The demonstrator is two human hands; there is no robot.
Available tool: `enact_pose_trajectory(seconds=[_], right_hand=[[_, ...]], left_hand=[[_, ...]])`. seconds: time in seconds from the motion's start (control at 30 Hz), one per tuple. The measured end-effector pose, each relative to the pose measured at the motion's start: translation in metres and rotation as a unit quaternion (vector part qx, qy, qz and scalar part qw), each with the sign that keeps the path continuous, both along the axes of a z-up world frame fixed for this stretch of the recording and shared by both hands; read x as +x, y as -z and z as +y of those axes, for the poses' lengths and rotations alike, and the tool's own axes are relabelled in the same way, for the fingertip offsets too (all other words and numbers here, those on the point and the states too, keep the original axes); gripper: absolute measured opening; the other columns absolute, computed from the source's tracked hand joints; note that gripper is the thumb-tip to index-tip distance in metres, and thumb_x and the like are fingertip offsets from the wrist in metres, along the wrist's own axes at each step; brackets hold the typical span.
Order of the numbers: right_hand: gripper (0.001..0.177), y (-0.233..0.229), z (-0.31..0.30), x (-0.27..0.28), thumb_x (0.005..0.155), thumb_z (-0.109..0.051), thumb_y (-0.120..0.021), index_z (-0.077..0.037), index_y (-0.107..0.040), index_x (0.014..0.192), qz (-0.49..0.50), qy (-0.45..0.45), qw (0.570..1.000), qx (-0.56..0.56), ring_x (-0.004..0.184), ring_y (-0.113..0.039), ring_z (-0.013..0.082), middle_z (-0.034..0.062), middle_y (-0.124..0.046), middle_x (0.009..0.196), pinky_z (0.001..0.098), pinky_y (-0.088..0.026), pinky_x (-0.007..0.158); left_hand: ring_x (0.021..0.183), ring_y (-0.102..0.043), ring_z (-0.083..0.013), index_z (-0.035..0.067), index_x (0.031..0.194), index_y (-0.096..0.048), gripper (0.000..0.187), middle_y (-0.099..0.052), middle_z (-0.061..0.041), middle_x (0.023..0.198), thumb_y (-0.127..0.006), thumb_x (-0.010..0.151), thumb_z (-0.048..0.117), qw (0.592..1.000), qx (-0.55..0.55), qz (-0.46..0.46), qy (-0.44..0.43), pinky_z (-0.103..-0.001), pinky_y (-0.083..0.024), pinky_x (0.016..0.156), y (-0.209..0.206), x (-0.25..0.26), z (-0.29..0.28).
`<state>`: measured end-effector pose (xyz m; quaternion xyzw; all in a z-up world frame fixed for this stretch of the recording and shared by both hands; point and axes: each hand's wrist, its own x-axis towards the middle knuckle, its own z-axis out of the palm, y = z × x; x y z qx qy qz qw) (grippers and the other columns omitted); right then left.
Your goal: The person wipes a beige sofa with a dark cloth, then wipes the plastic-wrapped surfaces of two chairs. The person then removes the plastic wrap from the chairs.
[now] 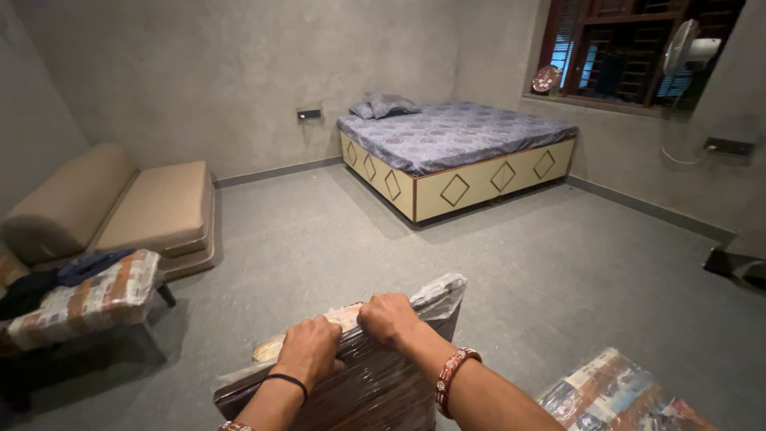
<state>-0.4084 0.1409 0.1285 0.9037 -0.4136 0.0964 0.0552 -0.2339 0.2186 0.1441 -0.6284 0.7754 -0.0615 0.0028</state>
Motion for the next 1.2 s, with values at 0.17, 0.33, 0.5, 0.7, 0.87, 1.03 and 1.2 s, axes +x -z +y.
enact_pose_trajectory(seconds=[0.17,0.33,0.5,0.7,0.87,1.03,1.2], right_hand=[[0.01,-0.003,0.01,-0.004,0.075,-0.007,-0.069,-0.013,-0.076,0.079,0.014,-0.002,1.0,-0.011,0.078,-0.074,0.0356,0.0176,-0.073,0.082,0.0479,-0.06,0.067],[0.006,-0.014,0.016,-0.003,0.072,-0.008,-0.074,-0.01,-0.076,0.077,0.015,-0.005,1.0,-0.001,0.081,-0.073,0.0375,0.0203,-0.073,0.085,0.0486,-0.059,0.069],[0.02,-0.03,0.009,-0.008,0.064,-0.016,-0.084,-0.01,-0.075,0.081,0.035,-0.031,0.993,0.104,0.085,-0.07,0.0387,0.0189,-0.072,0.087,0.0491,-0.058,0.074],[0.013,0.01,-0.02,-0.005,0.084,-0.018,-0.066,-0.011,-0.076,0.081,0.004,-0.016,0.999,0.036,0.083,-0.073,0.0389,0.019,-0.073,0.085,0.049,-0.059,0.072],[0.015,0.019,-0.018,0.002,0.084,-0.018,-0.064,-0.011,-0.077,0.08,-0.013,-0.021,0.999,0.025,0.083,-0.072,0.0392,0.019,-0.073,0.085,0.0509,-0.059,0.07],[0.01,0.008,0.0,-0.003,0.077,-0.015,-0.069,-0.01,-0.077,0.081,-0.021,-0.026,0.999,0.02,0.085,-0.073,0.0395,0.0207,-0.073,0.087,0.0507,-0.06,0.071],[0.011,0.005,0.004,-0.018,0.083,-0.015,-0.068,-0.009,-0.077,0.083,0.002,-0.015,0.999,0.035,0.086,-0.073,0.0393,0.021,-0.073,0.089,0.0502,-0.06,0.072]], left_hand=[[0.103,-0.069,-0.0352,0.01,0.102,-0.072,0.05,-0.069,-0.016,0.106,-0.093,0.069,0.041,1.0,0.001,0.002,-0.013,-0.046,-0.057,0.088,-0.002,-0.005,0.008],[0.1,-0.07,-0.0348,0.01,0.097,-0.074,0.048,-0.07,-0.017,0.103,-0.094,0.067,0.04,1.0,-0.005,0.009,-0.015,-0.046,-0.057,0.086,-0.007,-0.004,0.012],[0.098,-0.071,-0.0354,0.007,0.093,-0.075,0.044,-0.072,-0.018,0.1,-0.095,0.066,0.035,1.0,0.008,0.003,-0.021,-0.045,-0.058,0.085,-0.014,-0.008,0.01],[0.098,-0.072,-0.0362,0.008,0.094,-0.073,0.04,-0.072,-0.018,0.101,-0.094,0.065,0.026,0.998,-0.023,0.022,-0.048,-0.046,-0.06,0.08,0.003,-0.019,0.007],[0.1,-0.071,-0.0373,0.008,0.092,-0.075,0.031,-0.071,-0.019,0.102,-0.09,0.07,0.024,1.0,-0.007,0.007,-0.02,-0.047,-0.059,0.084,0.01,-0.006,-0.002],[0.101,-0.069,-0.0374,0.008,0.093,-0.073,0.031,-0.069,-0.019,0.103,-0.088,0.069,0.021,1.0,-0.009,0.01,-0.007,-0.047,-0.056,0.089,0.01,-0.007,-0.001],[0.104,-0.069,-0.0359,0.008,0.095,-0.074,0.036,-0.069,-0.018,0.106,-0.091,0.068,0.025,1.0,0.021,0.008,0.001,-0.045,-0.058,0.089,0.006,-0.025,0.002]])
